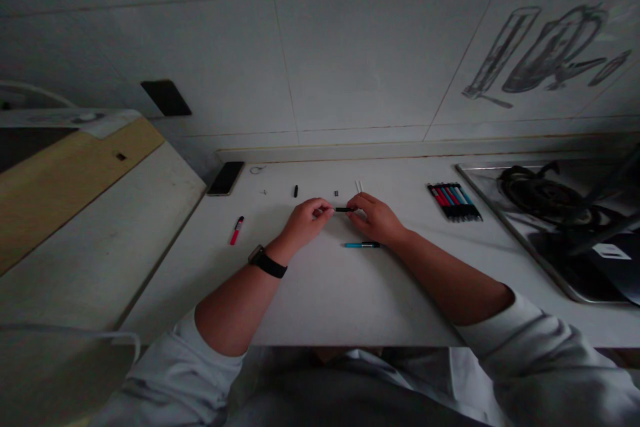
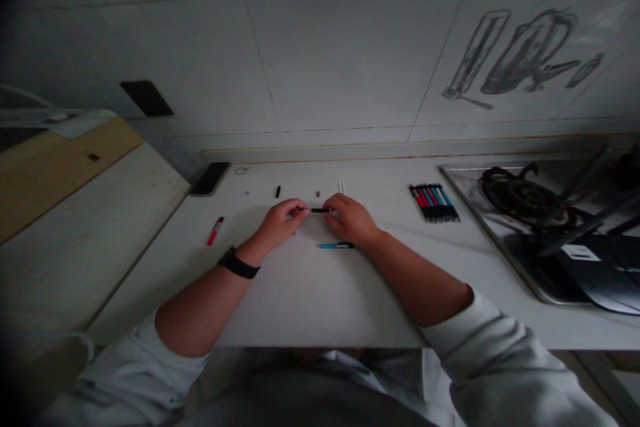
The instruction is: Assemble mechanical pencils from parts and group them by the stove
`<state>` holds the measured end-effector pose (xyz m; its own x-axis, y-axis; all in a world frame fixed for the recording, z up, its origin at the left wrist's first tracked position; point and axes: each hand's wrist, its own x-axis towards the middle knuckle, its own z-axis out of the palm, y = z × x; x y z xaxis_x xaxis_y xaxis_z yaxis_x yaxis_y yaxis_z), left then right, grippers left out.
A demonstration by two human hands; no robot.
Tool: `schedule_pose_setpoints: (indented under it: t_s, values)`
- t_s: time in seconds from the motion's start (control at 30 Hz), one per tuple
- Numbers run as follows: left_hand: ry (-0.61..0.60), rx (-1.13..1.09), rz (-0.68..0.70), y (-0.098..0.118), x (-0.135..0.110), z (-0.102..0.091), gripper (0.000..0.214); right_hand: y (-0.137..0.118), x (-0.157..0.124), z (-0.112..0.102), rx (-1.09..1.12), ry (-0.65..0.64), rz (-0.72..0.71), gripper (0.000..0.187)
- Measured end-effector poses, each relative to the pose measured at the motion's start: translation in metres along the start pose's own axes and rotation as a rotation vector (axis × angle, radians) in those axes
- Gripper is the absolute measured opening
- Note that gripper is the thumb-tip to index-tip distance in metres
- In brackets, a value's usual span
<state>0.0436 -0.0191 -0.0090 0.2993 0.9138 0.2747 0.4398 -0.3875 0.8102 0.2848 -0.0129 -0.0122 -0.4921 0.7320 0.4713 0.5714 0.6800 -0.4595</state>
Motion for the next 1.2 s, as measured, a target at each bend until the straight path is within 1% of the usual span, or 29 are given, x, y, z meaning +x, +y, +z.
schedule_pose_setpoints:
  t_s: [0.13, 0.2, 0.27, 0.4, 0.5, 0.6, 0.67, 0.77, 0.83, 0.9, 1.03, 1.2]
  values:
    - [0.024, 0.043, 0.046, -0.003, 0.000, 0.000, 0.012, 0.000, 0.001, -0.002, -0.027, -0.009, -0.005, 0.016]
    - [0.031, 0.087, 0.090, -0.001, 0.000, -0.001, 0.019, 0.000, 0.002, -0.003, -0.061, -0.022, -0.030, 0.017]
    - [0.005, 0.142, 0.145, 0.002, -0.002, -0.001, 0.024, -0.001, 0.002, -0.003, -0.101, -0.051, -0.073, 0.018]
    - [-0.073, 0.217, 0.218, 0.008, -0.003, -0.001, 0.006, -0.005, 0.003, -0.002, -0.114, -0.099, -0.154, 0.019]
    - [-0.074, 0.224, 0.217, 0.007, -0.002, -0.001, 0.003, -0.005, 0.002, -0.001, -0.089, -0.070, -0.148, 0.023]
    - [0.002, 0.211, 0.192, 0.002, 0.000, -0.001, 0.007, 0.004, 0.006, -0.002, -0.086, 0.017, -0.078, 0.028]
    - [0.063, 0.209, 0.162, -0.003, 0.002, -0.001, 0.011, 0.015, 0.013, -0.004, -0.123, 0.047, -0.030, 0.025]
    - [0.118, 0.223, 0.122, -0.010, 0.005, -0.002, 0.014, 0.031, 0.029, -0.003, -0.250, -0.008, 0.031, 0.025]
    - [0.129, 0.231, 0.112, -0.013, 0.006, -0.002, 0.015, 0.039, 0.041, 0.000, -0.329, -0.075, 0.053, 0.027]
    - [0.131, 0.231, 0.111, -0.014, 0.006, -0.002, 0.016, 0.044, 0.050, 0.006, -0.368, -0.116, 0.062, 0.030]
    - [0.126, 0.226, 0.115, -0.012, 0.006, -0.003, 0.016, 0.047, 0.058, 0.016, -0.388, -0.124, 0.052, 0.029]
    - [0.138, 0.206, 0.106, -0.010, 0.006, -0.002, 0.015, 0.050, 0.056, 0.017, -0.388, -0.110, 0.042, 0.026]
